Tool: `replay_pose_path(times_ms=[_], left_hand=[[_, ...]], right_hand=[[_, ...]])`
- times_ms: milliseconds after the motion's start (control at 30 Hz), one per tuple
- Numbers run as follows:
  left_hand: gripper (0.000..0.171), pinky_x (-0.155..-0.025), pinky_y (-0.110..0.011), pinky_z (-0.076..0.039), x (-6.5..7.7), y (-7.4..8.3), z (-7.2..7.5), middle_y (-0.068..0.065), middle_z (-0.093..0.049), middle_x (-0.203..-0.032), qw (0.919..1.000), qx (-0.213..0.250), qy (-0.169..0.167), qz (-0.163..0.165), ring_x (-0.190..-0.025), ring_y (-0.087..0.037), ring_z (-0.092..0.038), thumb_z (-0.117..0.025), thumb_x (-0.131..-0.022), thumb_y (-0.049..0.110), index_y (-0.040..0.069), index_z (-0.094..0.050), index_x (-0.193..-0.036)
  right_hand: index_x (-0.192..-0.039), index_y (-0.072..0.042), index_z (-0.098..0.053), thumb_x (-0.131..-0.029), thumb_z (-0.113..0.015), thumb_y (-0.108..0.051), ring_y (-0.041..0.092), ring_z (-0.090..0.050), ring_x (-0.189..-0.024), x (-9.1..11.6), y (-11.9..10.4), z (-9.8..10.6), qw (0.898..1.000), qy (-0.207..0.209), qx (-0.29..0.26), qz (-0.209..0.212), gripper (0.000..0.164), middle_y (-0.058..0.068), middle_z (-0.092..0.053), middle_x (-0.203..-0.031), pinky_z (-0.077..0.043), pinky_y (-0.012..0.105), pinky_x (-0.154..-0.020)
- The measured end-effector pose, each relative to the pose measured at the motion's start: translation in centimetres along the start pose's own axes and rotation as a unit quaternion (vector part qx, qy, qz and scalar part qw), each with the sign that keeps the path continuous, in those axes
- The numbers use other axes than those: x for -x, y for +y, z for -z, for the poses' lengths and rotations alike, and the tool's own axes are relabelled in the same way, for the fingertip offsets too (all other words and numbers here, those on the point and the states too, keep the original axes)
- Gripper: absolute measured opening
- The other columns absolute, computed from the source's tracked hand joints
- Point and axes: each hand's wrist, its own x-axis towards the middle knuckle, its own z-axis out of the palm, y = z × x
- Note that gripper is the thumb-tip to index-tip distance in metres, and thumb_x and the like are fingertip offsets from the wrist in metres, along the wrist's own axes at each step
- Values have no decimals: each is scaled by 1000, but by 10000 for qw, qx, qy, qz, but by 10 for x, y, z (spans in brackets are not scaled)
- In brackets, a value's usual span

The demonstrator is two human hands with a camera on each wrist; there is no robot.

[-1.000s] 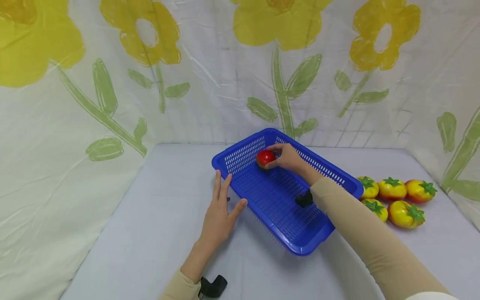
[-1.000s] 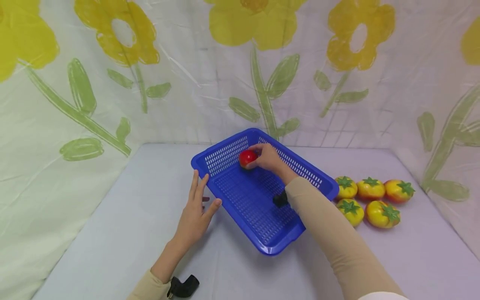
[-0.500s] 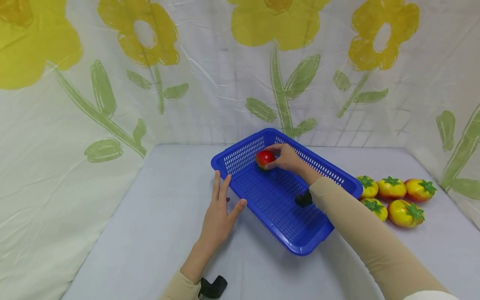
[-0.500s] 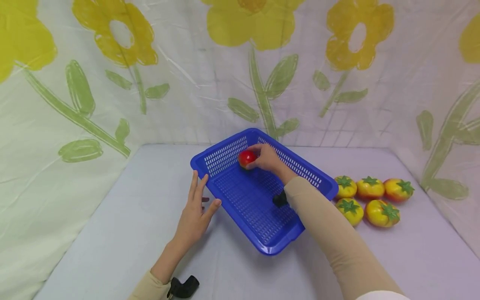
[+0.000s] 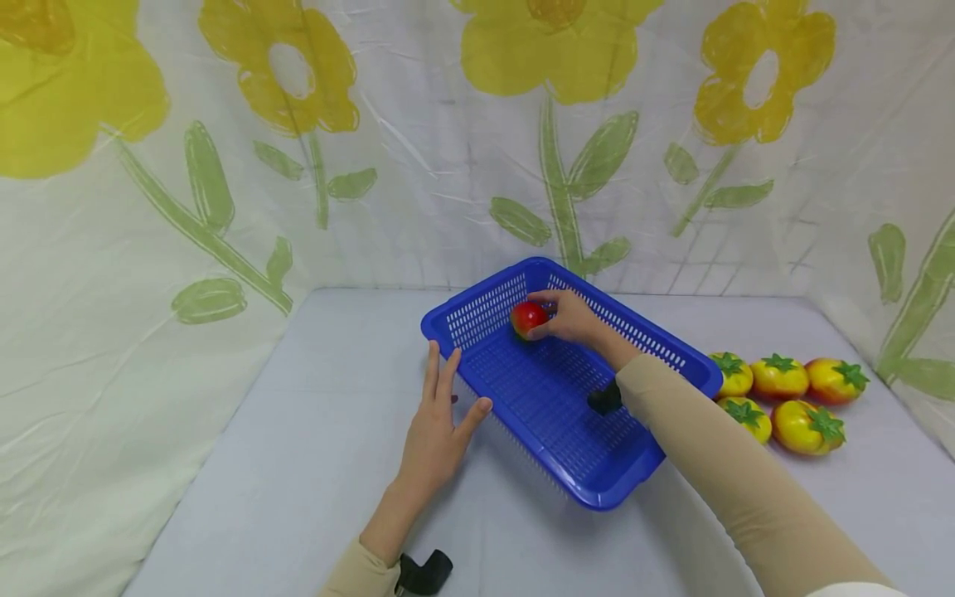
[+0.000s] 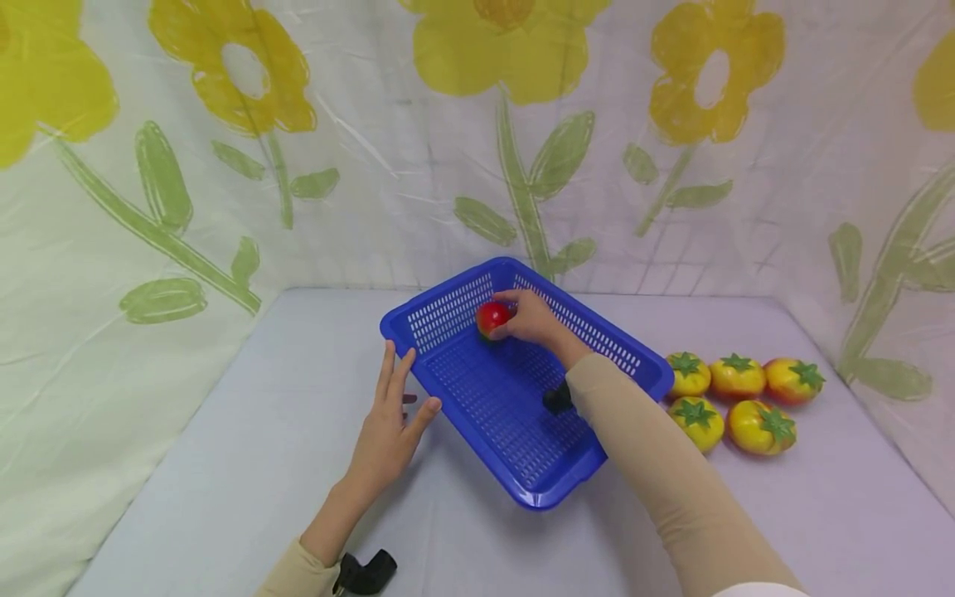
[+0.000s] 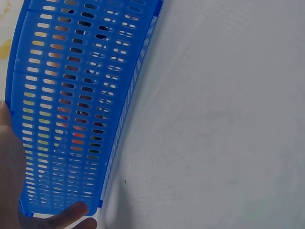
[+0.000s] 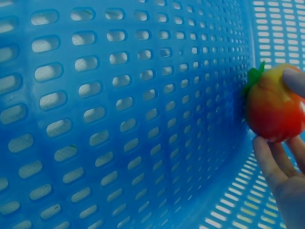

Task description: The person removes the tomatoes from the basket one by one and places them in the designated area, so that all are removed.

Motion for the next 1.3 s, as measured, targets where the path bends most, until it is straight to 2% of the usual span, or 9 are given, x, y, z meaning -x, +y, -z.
replay_pose_path(times_ms=[167,467,633,867,1067,1300], left_hand=[[77,-72,-39,-53,1,-1,-1,5,7,-164,10000,7,-2,-31,-112,-30,-61,-55,-98,51,28,-16,-159],[76,-73,-41,-53,1,-1,-1,6,7,-164,10000,25,-18,-5,-112,-31,-61,-55,-98,51,35,-11,-158],[77,-74,-42,-53,1,-1,0,6,7,-164,10000,17,-4,-1,-112,-31,-61,-55,-98,51,34,-12,-158],[76,-71,-40,-53,1,-2,-1,4,6,-164,9999,-7,71,-76,-110,-32,-62,-55,-98,52,34,-12,-159],[76,-74,-42,-53,1,-1,-1,4,6,-164,10000,-22,46,-64,-111,-31,-62,-55,-98,51,32,-13,-159],[76,-74,-43,-53,1,-1,-1,5,6,-164,10000,-10,56,-62,-111,-32,-62,-55,-98,51,33,-13,-159]], right_hand=[[-139,1,-54,-80,-82,-4,34,-54,-119,1,0,1,9999,-7,-78,107,66,19,-53,-137,-46,43,-96],[-137,-1,-56,-79,-83,-10,31,-57,-114,1,-1,2,9992,67,-337,204,65,16,-56,-133,-48,42,-93],[-137,-2,-56,-79,-84,-16,30,-58,-111,1,-3,3,9988,45,-445,194,66,14,-58,-132,-48,41,-93],[-137,1,-55,-80,-84,-13,36,-58,-111,5,-12,6,9977,-18,-653,161,66,19,-56,-133,-46,45,-95],[-137,-2,-56,-79,-85,-18,31,-59,-110,1,-4,3,9985,74,-542,97,67,15,-58,-132,-47,42,-94],[-137,-4,-56,-80,-84,-20,29,-59,-109,3,-8,4,9977,91,-670,59,65,13,-60,-128,-48,41,-93]])
